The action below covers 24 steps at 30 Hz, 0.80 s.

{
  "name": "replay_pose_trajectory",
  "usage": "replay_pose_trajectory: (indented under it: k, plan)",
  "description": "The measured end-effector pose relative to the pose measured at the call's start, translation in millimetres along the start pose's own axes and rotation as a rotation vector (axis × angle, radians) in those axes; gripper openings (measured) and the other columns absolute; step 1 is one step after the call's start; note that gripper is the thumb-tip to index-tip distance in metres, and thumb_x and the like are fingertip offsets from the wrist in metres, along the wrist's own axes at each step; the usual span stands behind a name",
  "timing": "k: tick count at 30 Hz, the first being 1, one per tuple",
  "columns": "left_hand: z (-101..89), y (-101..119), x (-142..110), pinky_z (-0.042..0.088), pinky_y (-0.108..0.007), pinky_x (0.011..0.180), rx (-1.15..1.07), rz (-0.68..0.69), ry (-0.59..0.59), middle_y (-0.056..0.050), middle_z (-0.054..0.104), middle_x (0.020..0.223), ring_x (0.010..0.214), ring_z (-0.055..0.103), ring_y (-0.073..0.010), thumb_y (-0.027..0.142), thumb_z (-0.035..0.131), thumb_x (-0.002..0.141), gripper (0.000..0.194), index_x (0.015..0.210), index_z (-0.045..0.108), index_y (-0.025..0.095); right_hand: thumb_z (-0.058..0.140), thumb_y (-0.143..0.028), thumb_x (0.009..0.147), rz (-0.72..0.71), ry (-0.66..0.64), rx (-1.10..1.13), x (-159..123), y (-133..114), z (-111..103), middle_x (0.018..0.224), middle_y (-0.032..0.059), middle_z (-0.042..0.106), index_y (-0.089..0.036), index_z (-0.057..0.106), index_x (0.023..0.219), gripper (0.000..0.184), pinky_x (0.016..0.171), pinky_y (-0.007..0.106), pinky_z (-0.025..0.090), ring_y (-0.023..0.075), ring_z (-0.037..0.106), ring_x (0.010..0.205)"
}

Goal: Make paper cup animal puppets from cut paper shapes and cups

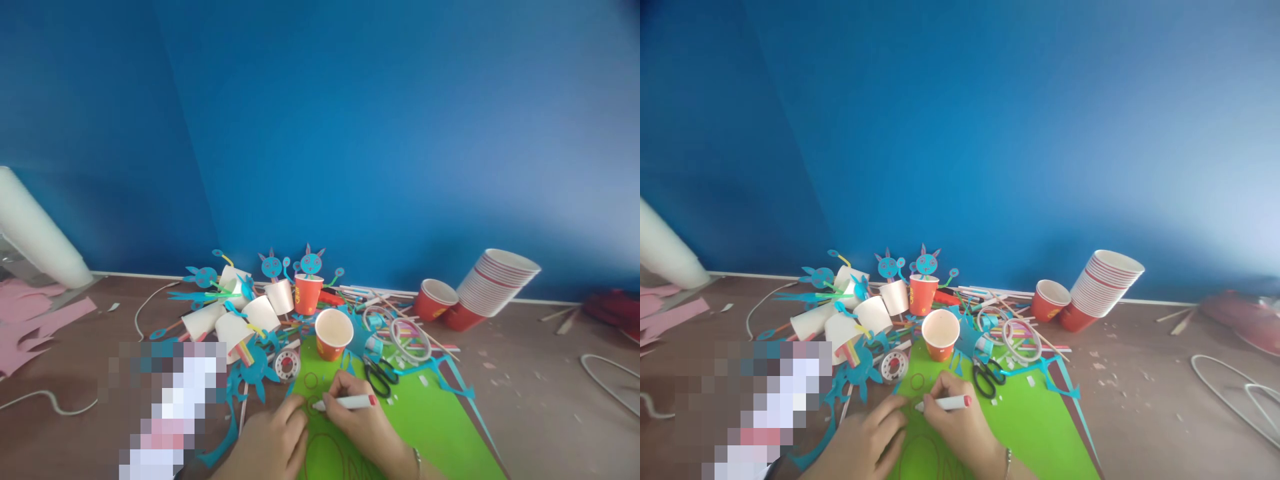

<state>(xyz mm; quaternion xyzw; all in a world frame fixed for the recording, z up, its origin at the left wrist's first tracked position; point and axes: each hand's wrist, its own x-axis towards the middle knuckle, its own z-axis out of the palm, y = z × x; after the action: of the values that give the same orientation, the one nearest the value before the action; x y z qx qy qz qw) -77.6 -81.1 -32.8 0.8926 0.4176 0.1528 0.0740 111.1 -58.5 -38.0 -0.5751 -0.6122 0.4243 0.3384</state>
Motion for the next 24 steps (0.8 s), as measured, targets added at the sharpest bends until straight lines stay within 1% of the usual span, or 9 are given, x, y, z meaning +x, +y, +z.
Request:
replay_pose_trajectory:
  k: [5, 10, 16, 22, 24]
  plan:
    - [1.3, -0.3, -1.2, 0.054, -0.025, 0.058, -0.014, -0.003, -0.018, -0.003, 0.067, 0.110, 0.066, 0.069, -0.0162, 0.011, 0.044, 0.083, 0.020, 0.090, 0.060, 0.021, 0.053, -0.025, 0.070, 0.009, 0.012, -0.017, 1.1, 1.2, -0.8, 0.052, -0.0053, 0.042, -0.021, 0.042, 0.057, 0.017, 0.049, 0.024, 0.028, 0.0111, 0.038, 0.051]
    - [-0.9, -0.3, -1.2, 0.053, -0.024, 0.057, -0.012, 0.000, -0.001, -0.003, 0.068, 0.108, 0.064, 0.068, -0.0156, 0.011, 0.043, 0.083, 0.020, 0.088, 0.059, 0.022, 0.051, -0.028, 0.073, 0.015, 0.043, 0.036, 2.6, 4.0, -1.5, 0.052, -0.0050, 0.044, -0.021, 0.043, 0.059, 0.017, 0.049, 0.025, 0.030, 0.0115, 0.039, 0.051]
    - [-4.5, 0.7, -1.1, 0.053, -0.023, 0.060, -0.031, -0.013, -0.012, -0.003, 0.067, 0.111, 0.067, 0.068, -0.0154, 0.012, 0.043, 0.084, 0.020, 0.090, 0.059, 0.022, 0.053, -0.026, 0.073, -0.008, 0.045, 0.001, 0.9, 0.8, -2.0, 0.053, -0.0048, 0.045, -0.021, 0.044, 0.059, 0.017, 0.050, 0.024, 0.031, 0.0116, 0.040, 0.052]
    - [-3.6, 0.6, -1.2, 0.053, -0.023, 0.060, -0.026, -0.001, -0.003, -0.004, 0.067, 0.110, 0.067, 0.068, -0.0149, 0.011, 0.042, 0.084, 0.020, 0.089, 0.059, 0.021, 0.054, -0.025, 0.072, -0.018, 0.039, 0.009, 0.3, -1.4, -1.0, 0.052, -0.0055, 0.043, -0.021, 0.043, 0.058, 0.018, 0.048, 0.024, 0.030, 0.0109, 0.039, 0.051]
    - [-3.1, 0.7, -1.4, 0.053, -0.024, 0.060, -0.025, -0.004, -0.005, -0.004, 0.067, 0.110, 0.067, 0.069, -0.0157, 0.011, 0.042, 0.084, 0.021, 0.089, 0.059, 0.021, 0.055, -0.024, 0.072, -0.021, 0.049, 0.005, 0.4, -1.5, -1.0, 0.052, -0.0055, 0.044, -0.021, 0.043, 0.058, 0.019, 0.048, 0.024, 0.030, 0.0110, 0.040, 0.051]
